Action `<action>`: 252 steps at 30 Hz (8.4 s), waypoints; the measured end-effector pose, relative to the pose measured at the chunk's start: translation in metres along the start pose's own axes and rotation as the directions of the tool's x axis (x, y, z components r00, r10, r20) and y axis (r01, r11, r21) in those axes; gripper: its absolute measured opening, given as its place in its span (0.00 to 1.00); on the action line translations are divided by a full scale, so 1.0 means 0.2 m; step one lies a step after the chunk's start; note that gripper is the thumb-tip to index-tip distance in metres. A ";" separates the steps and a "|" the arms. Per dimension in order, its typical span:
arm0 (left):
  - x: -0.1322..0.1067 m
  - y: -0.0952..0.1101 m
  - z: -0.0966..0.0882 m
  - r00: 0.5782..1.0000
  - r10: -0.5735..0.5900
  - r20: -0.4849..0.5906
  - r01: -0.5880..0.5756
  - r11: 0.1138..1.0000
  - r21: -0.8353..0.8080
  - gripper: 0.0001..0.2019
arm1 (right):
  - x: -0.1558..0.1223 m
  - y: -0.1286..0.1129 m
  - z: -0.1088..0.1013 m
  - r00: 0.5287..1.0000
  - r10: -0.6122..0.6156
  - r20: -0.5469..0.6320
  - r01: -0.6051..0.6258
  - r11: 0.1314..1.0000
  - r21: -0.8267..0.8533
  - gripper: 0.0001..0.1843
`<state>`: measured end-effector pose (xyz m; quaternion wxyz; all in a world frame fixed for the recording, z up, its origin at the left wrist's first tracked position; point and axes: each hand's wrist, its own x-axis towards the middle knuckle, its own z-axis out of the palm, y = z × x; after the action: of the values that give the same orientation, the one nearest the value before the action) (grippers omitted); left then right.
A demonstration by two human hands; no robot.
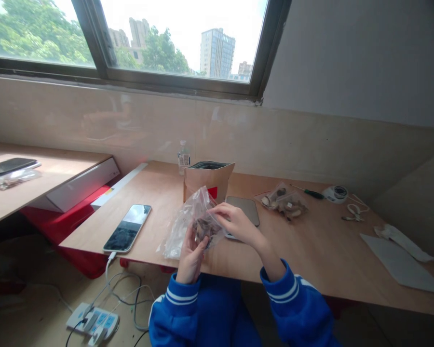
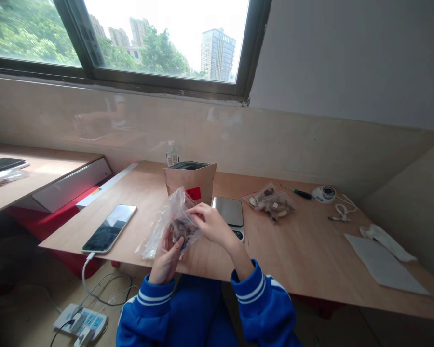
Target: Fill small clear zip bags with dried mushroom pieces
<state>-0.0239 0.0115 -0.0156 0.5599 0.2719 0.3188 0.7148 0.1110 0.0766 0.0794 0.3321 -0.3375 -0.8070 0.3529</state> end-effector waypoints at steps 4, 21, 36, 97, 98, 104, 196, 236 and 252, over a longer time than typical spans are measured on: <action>0.01 -0.01 -0.01 0.999 0.021 -0.033 -0.018 0.996 0.091 0.29 | -0.04 0.00 -0.01 0.990 0.082 0.118 -0.092 0.993 0.075 0.15; -0.01 -0.01 0.00 1.000 0.017 0.027 -0.021 0.990 0.143 0.26 | -0.07 0.06 0.02 0.985 0.127 0.117 -0.160 0.923 0.350 0.15; 0.01 -0.02 0.01 0.991 -0.050 -0.125 0.051 0.999 0.010 0.25 | -0.02 0.02 -0.03 0.929 0.320 -0.186 -0.144 0.775 0.615 0.18; 0.05 0.03 -0.09 0.990 -0.055 -0.130 0.065 0.995 0.080 0.30 | 0.52 -0.01 -0.12 0.820 -0.228 -0.526 0.193 0.974 -0.122 0.04; 0.05 0.02 -0.09 0.990 -0.054 -0.129 0.064 0.995 0.073 0.30 | 0.51 0.00 -0.13 0.849 -0.236 -0.473 0.180 0.970 -0.161 0.04; 0.05 0.01 -0.08 0.991 -0.032 -0.132 0.037 0.999 0.040 0.28 | 0.46 -0.03 -0.11 0.845 -0.365 -0.390 0.263 0.920 -0.292 0.14; 0.08 0.17 -0.23 0.926 -0.073 -0.370 0.214 0.909 0.357 0.28 | 0.64 0.06 -0.17 0.862 -0.301 -0.409 0.314 0.949 -0.037 0.22; -0.03 0.27 -0.05 0.986 0.046 -0.161 0.050 0.838 0.544 0.25 | -0.39 0.03 0.42 0.888 0.443 -0.122 -0.350 0.825 0.444 0.21; 0.26 0.34 -0.29 0.924 0.381 0.042 -0.126 0.198 0.972 0.31 | -0.48 0.86 -0.47 0.577 0.140 -0.805 -0.699 0.594 -0.398 0.26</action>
<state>-0.1212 0.0429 0.0003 0.1116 0.5287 0.6951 0.4742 0.2891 0.1247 -0.0357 0.3590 -0.7383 -0.5684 -0.0540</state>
